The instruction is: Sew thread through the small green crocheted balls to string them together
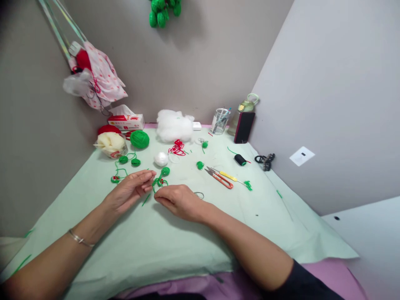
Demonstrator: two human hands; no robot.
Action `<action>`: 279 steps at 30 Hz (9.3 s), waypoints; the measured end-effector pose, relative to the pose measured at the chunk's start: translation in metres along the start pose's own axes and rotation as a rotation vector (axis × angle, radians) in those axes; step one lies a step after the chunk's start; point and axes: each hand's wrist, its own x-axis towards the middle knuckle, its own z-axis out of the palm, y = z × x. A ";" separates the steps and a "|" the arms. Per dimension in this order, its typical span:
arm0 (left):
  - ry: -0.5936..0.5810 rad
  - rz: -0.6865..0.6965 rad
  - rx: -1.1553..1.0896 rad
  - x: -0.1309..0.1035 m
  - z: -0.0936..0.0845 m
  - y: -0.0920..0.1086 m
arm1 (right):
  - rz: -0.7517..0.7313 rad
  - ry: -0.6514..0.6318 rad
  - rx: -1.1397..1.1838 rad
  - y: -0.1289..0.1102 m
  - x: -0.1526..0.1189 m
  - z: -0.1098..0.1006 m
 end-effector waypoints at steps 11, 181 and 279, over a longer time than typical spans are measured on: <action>-0.107 0.343 0.732 -0.006 0.009 -0.015 | 0.351 0.222 0.773 -0.005 -0.001 -0.022; -0.133 0.032 -0.109 -0.008 0.008 0.008 | 0.304 0.511 0.430 -0.005 0.000 -0.006; -0.169 0.027 -0.019 -0.002 0.000 0.007 | 0.241 0.511 0.236 -0.007 -0.007 -0.023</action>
